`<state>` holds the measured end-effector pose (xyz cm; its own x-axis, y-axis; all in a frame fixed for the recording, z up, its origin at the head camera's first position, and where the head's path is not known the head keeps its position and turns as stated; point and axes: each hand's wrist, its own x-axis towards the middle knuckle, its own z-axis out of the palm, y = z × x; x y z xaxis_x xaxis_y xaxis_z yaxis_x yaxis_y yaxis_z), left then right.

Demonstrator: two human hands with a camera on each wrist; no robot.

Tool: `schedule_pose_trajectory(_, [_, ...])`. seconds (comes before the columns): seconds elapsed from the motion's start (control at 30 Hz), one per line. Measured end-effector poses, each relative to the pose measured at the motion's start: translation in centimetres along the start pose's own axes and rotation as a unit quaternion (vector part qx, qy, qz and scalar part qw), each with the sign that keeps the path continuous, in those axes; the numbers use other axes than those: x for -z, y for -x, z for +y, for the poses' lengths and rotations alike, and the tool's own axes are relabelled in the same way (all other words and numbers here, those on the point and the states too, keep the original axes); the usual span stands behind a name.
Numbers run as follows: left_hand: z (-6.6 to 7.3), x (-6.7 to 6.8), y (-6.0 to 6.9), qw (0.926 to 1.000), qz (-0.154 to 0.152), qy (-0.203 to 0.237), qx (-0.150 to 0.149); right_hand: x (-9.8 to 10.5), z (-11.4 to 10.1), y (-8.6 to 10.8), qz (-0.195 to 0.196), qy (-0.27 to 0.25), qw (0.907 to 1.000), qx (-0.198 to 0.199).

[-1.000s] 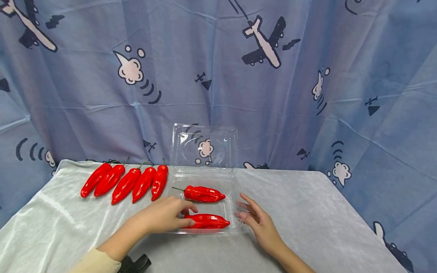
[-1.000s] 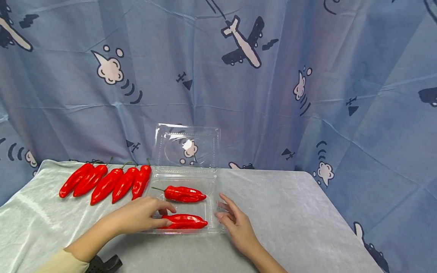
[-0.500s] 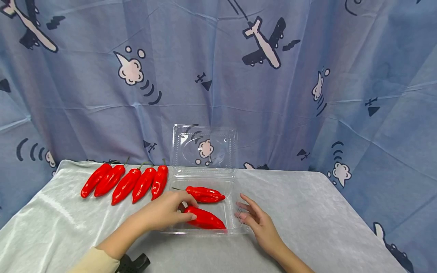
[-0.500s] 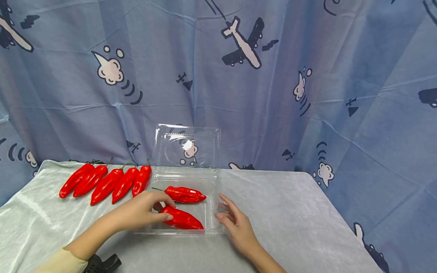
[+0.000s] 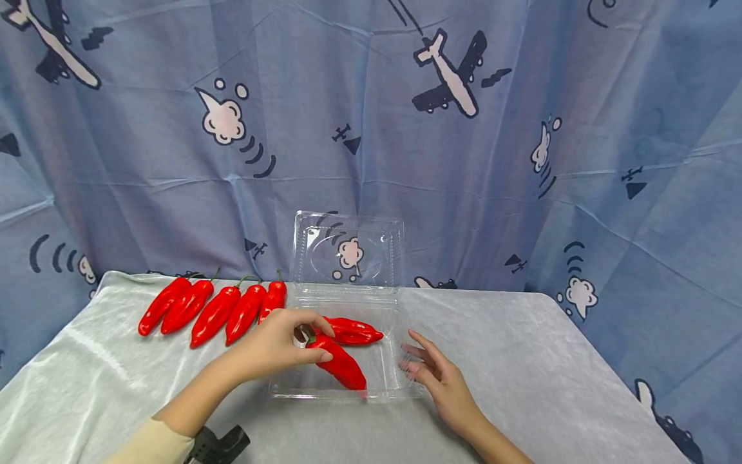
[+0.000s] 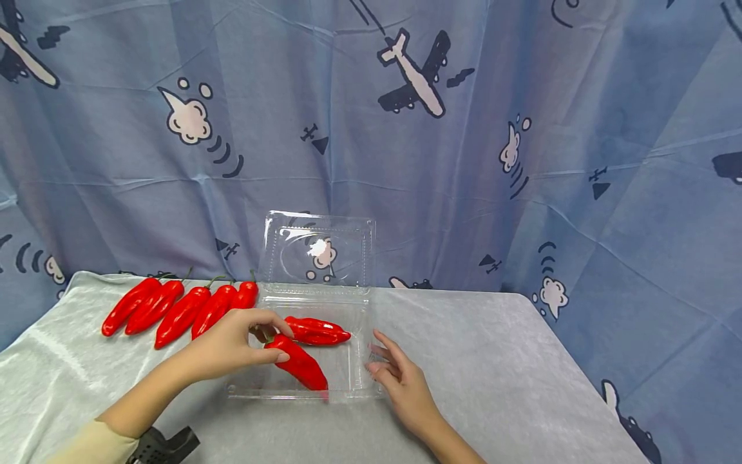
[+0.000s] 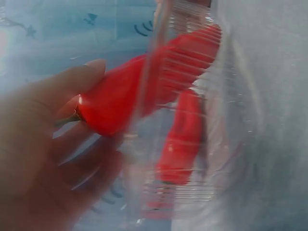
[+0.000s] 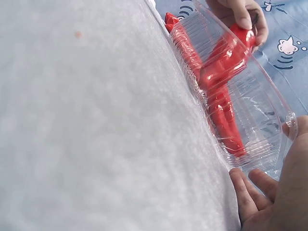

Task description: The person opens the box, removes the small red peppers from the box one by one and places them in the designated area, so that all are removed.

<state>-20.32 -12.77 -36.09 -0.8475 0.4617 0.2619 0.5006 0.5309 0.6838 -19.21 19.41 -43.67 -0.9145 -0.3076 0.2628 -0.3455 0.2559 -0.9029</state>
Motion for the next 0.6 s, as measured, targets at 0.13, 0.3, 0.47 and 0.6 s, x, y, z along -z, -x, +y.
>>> schedule_pose_trajectory(0.13, [0.3,0.9,0.1,0.9999,0.013,0.009,0.002,0.0,0.0,0.0,-0.001,0.0,1.0,-0.001])
schedule_pose_trajectory(0.3, [0.5,2.3,0.3,0.9989,0.041,0.023,0.007,0.0,-0.1,0.0,0.0,0.002,1.0,-0.004])
schedule_pose_trajectory(0.47, [0.7,3.7,0.5,0.9964,0.073,0.034,0.024,0.0,-0.1,0.0,0.0,0.005,1.0,-0.008])
schedule_pose_trajectory(0.6, [0.9,5.0,0.9,0.9936,0.095,0.039,0.046,0.0,-0.1,0.0,0.0,0.006,0.9999,-0.009])
